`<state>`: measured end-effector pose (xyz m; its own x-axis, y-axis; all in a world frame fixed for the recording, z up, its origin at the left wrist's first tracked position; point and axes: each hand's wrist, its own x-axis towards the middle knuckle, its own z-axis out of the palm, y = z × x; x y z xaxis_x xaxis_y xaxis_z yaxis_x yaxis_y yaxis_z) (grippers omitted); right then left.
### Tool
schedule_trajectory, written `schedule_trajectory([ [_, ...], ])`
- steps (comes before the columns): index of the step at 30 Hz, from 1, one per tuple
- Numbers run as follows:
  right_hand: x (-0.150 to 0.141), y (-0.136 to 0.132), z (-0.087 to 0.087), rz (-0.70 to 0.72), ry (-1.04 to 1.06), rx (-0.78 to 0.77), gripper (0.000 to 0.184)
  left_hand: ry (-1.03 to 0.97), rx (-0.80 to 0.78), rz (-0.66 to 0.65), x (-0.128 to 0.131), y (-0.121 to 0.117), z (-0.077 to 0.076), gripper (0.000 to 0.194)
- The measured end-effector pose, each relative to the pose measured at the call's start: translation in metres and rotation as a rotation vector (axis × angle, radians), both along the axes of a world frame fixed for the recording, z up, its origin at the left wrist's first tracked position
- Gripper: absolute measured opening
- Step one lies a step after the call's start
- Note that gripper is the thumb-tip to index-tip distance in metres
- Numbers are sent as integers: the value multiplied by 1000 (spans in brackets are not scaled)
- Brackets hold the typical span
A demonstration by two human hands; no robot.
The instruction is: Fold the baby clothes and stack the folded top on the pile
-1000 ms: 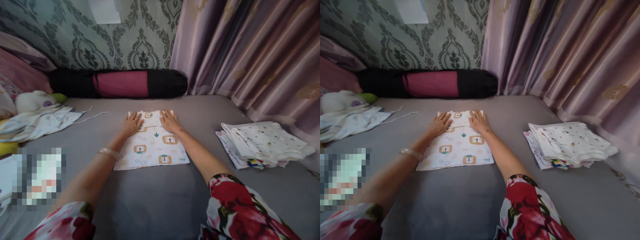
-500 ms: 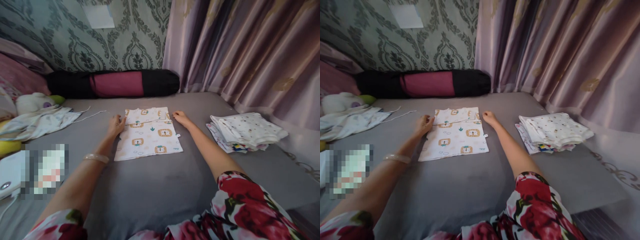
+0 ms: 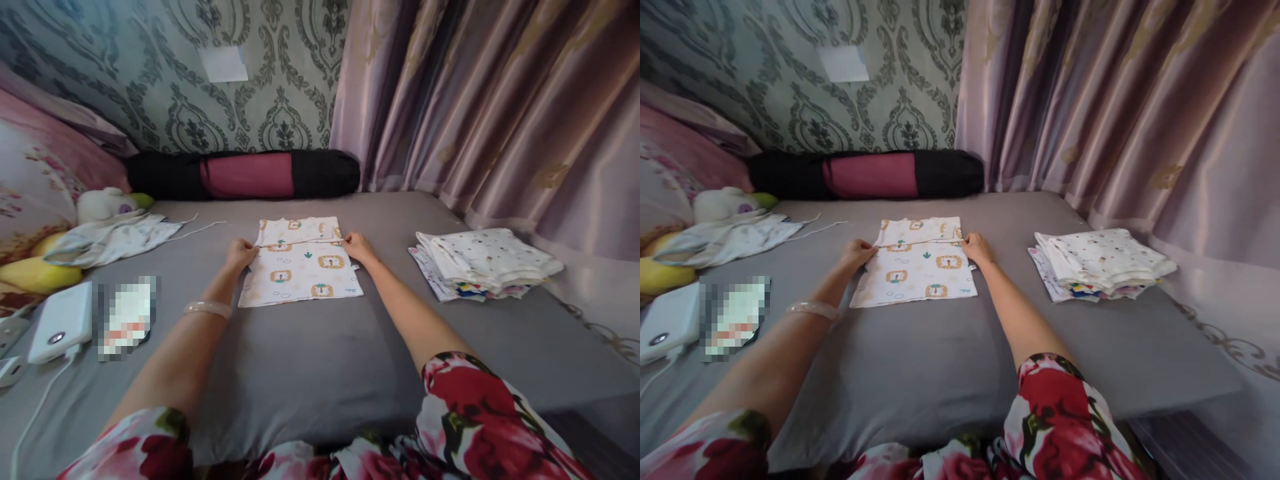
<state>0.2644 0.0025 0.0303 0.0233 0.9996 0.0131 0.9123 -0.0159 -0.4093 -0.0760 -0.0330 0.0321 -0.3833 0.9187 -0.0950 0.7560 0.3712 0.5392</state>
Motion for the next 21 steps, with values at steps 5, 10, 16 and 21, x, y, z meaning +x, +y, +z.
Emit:
schedule_trajectory([
  [5, 5, -20, -2, 0, 136, -32, 20, 15, -16, 13, -6, -18, 3, 20],
  [10, 14, -43, 2, -27, 268, -97, 22, 84, -37, -62, -15, -45, 7, 33],
  [16, 19, -82, 5, 61, 157, -86, 25, 30, -89, -166, -16, -72, 8, 34],
  [21, 21, -111, 7, 105, 123, -95, 29, -25, -124, -169, -10, -93, 12, 39],
])
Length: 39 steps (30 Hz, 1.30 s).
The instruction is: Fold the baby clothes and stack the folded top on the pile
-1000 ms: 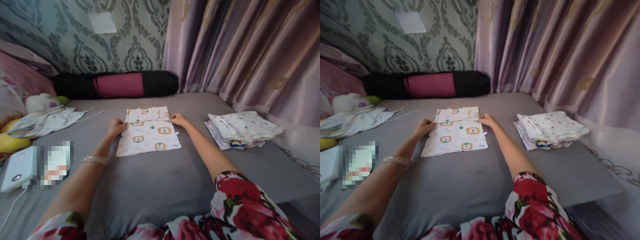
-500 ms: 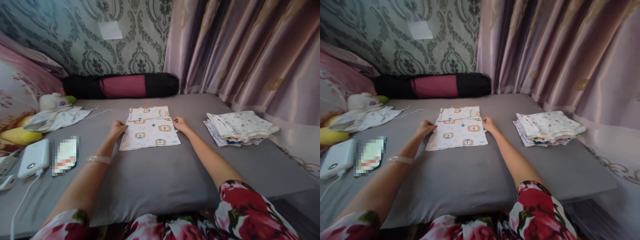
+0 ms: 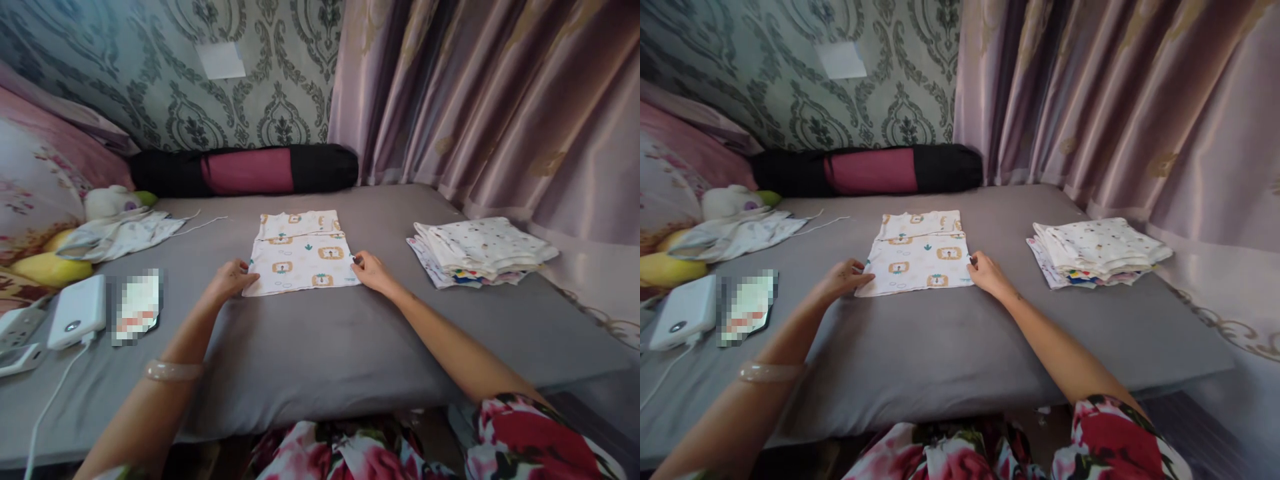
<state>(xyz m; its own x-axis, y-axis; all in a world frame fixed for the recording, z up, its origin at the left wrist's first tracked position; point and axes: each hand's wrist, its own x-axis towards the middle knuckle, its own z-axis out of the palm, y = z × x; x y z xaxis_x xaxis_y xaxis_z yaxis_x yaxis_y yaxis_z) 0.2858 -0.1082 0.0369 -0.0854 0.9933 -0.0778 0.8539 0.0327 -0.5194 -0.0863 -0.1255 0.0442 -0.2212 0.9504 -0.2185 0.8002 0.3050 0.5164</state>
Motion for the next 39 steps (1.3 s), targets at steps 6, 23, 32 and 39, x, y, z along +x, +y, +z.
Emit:
schedule_trajectory([
  [6, 4, -24, 2, 39, 62, 20, 44, -270, -55, -32, 4, -25, 2, 71],
  [23, 24, -29, -5, 289, 129, 93, 26, -273, 19, -203, 2, -43, 13, 53],
  [32, 11, 0, 12, 128, 272, 278, 14, -137, 241, -145, 3, -21, 18, 38],
  [39, 2, 34, 10, -19, 270, 408, 14, -66, 356, -34, 3, 14, 14, 34],
])
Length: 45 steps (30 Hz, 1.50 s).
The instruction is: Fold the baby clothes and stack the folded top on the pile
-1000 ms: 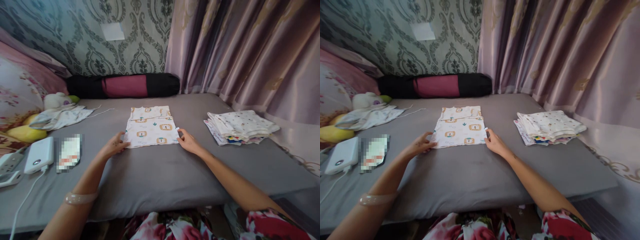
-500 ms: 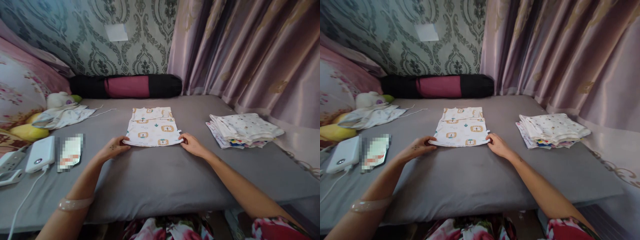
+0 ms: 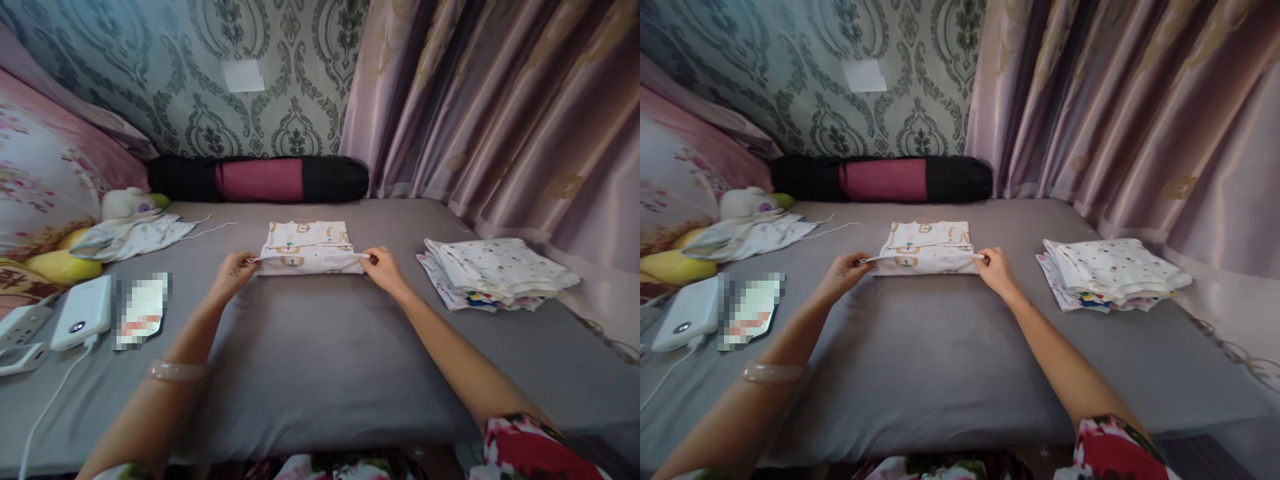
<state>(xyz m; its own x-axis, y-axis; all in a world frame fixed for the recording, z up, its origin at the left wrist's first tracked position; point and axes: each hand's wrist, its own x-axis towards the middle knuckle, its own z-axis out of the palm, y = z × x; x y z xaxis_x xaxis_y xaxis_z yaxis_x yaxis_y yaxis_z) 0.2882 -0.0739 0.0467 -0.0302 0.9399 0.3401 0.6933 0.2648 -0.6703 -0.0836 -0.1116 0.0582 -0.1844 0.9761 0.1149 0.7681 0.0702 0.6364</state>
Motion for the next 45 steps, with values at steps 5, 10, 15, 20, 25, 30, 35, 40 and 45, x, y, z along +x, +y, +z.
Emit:
schedule_trajectory([
  [5, -10, 23, -2, -61, -14, -101, 18, 34, -4, 71, 4, 29, -8, 28],
  [10, -25, 42, -2, -154, -106, -190, 25, 121, -34, 171, 20, 52, -8, 23],
  [15, -40, 58, -2, -233, -161, -257, 28, 167, 2, 236, 34, 69, -13, 22],
  [20, -49, 71, -4, -280, -160, -273, 31, 152, 82, 267, 40, 82, -21, 24],
  [25, -53, 80, -5, -299, -207, -275, 32, 152, 161, 226, 42, 92, -25, 28],
  [30, -56, 88, -1, -289, -293, -246, 33, 160, 159, 240, 45, 104, -25, 27],
  [35, -59, 100, 5, -261, -352, -229, 35, 206, 124, 210, 43, 115, -26, 28],
  [40, -60, 116, 3, -274, -366, -233, 35, 194, 106, 201, 40, 124, -27, 27],
  [45, -60, 127, -3, -281, -355, -240, 35, 227, 116, 206, 36, 137, -35, 28],
])
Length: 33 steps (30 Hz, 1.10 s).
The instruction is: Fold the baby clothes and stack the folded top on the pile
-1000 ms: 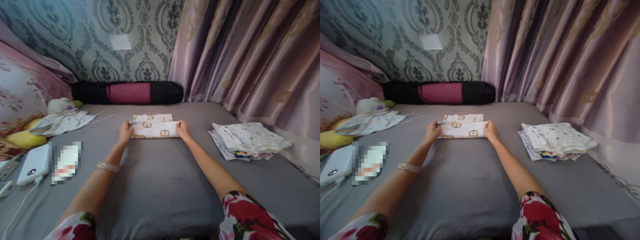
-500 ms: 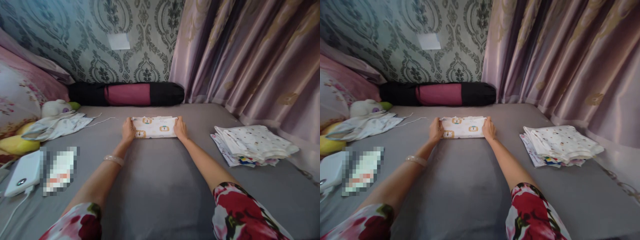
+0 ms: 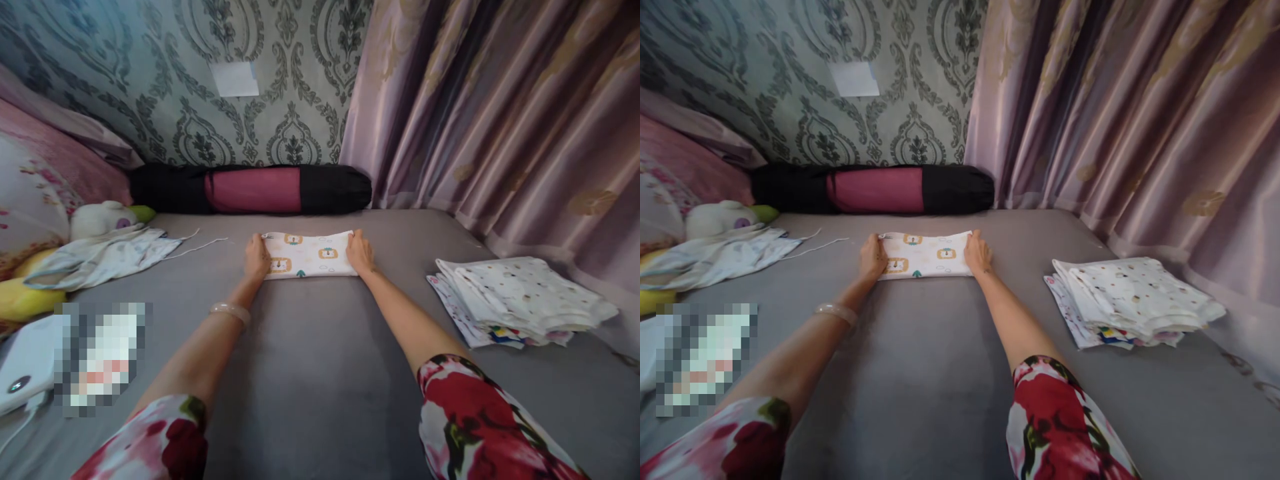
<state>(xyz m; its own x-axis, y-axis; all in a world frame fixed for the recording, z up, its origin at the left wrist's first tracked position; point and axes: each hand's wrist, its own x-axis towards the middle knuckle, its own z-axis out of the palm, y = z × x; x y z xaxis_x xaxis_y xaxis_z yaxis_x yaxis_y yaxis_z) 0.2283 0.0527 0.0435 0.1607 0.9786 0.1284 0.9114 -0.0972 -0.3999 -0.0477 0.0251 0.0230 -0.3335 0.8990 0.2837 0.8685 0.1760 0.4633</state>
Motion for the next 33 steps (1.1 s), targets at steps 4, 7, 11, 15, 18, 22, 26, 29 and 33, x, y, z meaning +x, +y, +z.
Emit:
schedule_trajectory([
  [4, 0, 5, -3, -5, 15, -20, 34, 14, -15, 35, -2, 11, -10, 30],
  [7, -1, 7, -5, -7, 18, -25, 34, 16, -26, 41, -3, 15, -15, 33],
  [11, -2, 9, -7, -5, 10, -34, 35, 10, -62, 45, -4, 17, -17, 33],
  [15, -3, 9, -9, -14, 14, -50, 34, -12, -104, 66, -3, 17, -17, 34],
  [18, -4, 8, -9, -27, 19, -59, 34, -28, -127, 103, -1, 17, -16, 35],
  [22, -5, 10, -9, -53, 26, -63, 38, -57, -169, 133, 0, 12, -8, 36],
  [26, -1, 16, -12, -74, 76, -79, 43, -50, -218, 129, -1, 5, 0, 35],
  [29, 7, 23, -14, -41, 121, -103, 44, -39, -236, 125, -3, 1, 3, 34],
  [33, 22, 28, -12, 25, 132, -123, 41, -47, -267, 129, -6, -1, 5, 33],
])
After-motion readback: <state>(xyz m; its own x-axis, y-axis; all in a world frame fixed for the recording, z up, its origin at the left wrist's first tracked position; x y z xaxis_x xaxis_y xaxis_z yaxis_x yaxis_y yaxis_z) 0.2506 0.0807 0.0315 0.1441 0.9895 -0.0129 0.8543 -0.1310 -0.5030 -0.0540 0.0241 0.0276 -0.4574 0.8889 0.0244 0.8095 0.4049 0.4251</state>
